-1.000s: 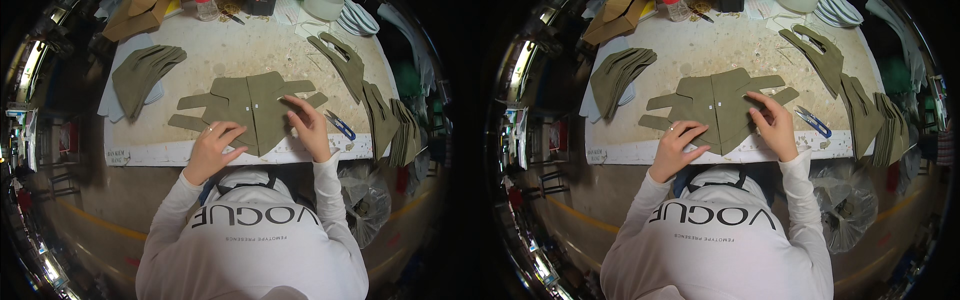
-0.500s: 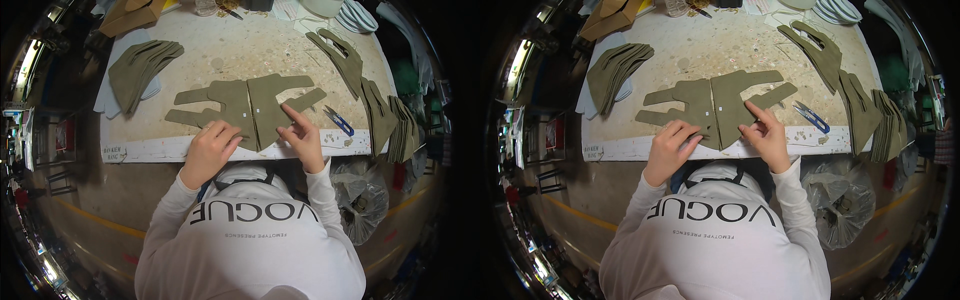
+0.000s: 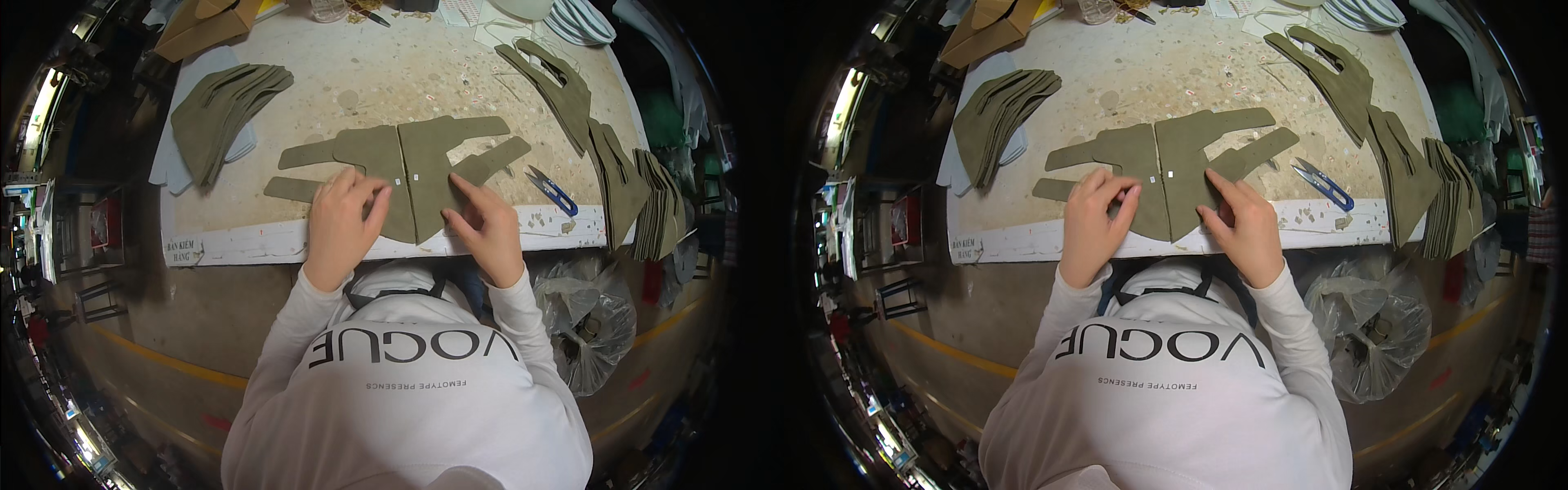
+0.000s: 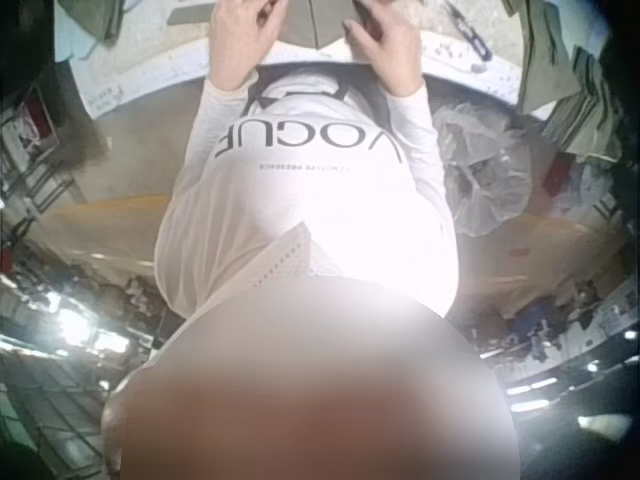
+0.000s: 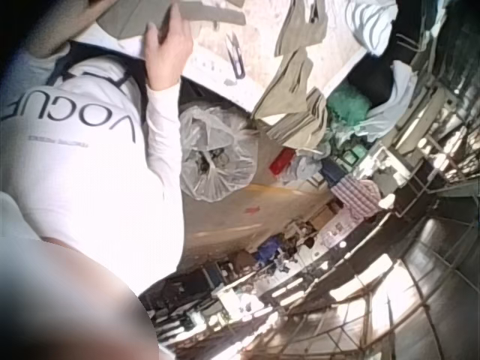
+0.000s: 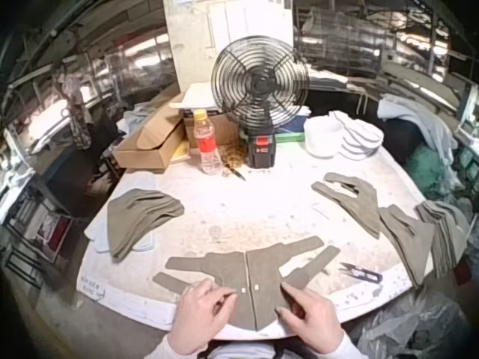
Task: The person sorts and stacks olive-green fabric pieces on a worktable, aligning edges and folding them into neat piles. They occasionally move pieces aside and reposition stacks, then tie a bundle with a rubber band and place it into a plastic bag.
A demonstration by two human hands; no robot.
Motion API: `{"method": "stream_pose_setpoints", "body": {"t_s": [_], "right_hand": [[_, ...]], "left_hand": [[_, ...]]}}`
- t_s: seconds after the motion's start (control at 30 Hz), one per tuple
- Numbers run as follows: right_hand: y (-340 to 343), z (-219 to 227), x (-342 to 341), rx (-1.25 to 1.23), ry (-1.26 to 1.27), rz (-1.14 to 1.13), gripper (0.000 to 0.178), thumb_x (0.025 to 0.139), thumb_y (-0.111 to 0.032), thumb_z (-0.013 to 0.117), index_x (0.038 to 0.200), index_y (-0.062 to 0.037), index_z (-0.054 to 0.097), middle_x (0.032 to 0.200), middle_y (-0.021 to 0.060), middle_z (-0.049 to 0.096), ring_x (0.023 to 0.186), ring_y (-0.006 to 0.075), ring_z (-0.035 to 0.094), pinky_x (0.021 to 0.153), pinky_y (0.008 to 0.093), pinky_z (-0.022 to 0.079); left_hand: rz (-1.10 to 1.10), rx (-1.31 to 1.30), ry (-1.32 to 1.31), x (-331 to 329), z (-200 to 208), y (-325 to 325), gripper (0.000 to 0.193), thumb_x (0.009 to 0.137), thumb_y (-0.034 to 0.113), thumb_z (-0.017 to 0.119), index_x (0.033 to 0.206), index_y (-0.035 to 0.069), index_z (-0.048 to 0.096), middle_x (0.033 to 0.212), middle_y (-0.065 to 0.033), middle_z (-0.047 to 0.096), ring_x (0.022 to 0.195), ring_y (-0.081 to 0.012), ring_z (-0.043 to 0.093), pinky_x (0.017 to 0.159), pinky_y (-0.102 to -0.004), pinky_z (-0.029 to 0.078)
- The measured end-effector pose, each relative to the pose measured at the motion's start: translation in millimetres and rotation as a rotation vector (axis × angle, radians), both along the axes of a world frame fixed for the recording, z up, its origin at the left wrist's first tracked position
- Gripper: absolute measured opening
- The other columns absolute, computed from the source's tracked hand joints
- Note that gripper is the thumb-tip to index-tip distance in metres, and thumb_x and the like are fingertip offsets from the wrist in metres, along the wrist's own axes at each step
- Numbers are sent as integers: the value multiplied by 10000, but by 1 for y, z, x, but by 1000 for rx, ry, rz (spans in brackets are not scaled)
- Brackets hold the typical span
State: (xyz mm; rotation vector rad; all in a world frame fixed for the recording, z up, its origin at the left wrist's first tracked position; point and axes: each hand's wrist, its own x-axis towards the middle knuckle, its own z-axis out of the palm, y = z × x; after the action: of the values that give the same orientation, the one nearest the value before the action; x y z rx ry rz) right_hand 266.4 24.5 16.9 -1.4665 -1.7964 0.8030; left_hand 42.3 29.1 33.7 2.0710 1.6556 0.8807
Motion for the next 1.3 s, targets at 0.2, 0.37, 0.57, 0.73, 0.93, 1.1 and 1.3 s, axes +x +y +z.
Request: {"method": "stream_pose_setpoints", "body": {"t_s": [0.2,0.37,0.57,0.73,0.93,1.1,1.3], "right_hand": [[4,19,16,34,-64,-142,356,833,-143,744,1169,-38,689,651,124,611,519,216,554,529,330,443],[1,27,24,-18,17,-191,303,864,-101,716,1159,-34,703,616,70,594,504,115,492,509,270,407],[4,22,18,-16,53,-155,303,873,-81,701,1171,-24,693,700,74,622,555,113,539,530,261,427],[6,16,16,37,6,-120,314,859,-83,710,1165,-21,685,776,96,614,625,157,573,564,279,444],[7,13,14,57,-167,12,364,845,-101,727,1199,-36,675,746,87,558,601,160,537,560,306,434],[7,14,11,37,32,-86,228,862,-75,717,1086,-35,714,754,70,576,603,134,547,553,274,417],[19,8,-19,175,-92,71,204,822,-139,731,980,-18,689,837,113,580,816,292,566,762,387,470]], "left_hand": [[-40,4,-31,30,-14,34,311,813,206,758,1048,49,628,795,-78,557,775,-282,596,710,-408,486],[-49,-23,-225,48,-18,28,791,786,102,763,1427,37,304,909,-163,617,749,-306,671,668,-423,541],[27,-125,37,51,-22,37,748,736,160,804,1354,16,408,801,-88,636,719,-221,682,648,-352,533],[41,-124,10,55,-23,38,626,742,163,783,1280,59,481,769,-80,637,689,-229,669,616,-371,522],[-39,-6,-318,73,-20,29,623,792,114,721,1358,62,466,1082,-192,617,876,-312,674,735,-416,537],[-147,21,-255,56,3,23,624,848,98,664,1434,84,451,1385,-261,473,1153,-398,583,919,-430,498],[-106,-171,-750,-41,66,5,552,902,-47,594,1435,30,471,1366,-94,537,1008,-87,592,830,-215,494]]}}
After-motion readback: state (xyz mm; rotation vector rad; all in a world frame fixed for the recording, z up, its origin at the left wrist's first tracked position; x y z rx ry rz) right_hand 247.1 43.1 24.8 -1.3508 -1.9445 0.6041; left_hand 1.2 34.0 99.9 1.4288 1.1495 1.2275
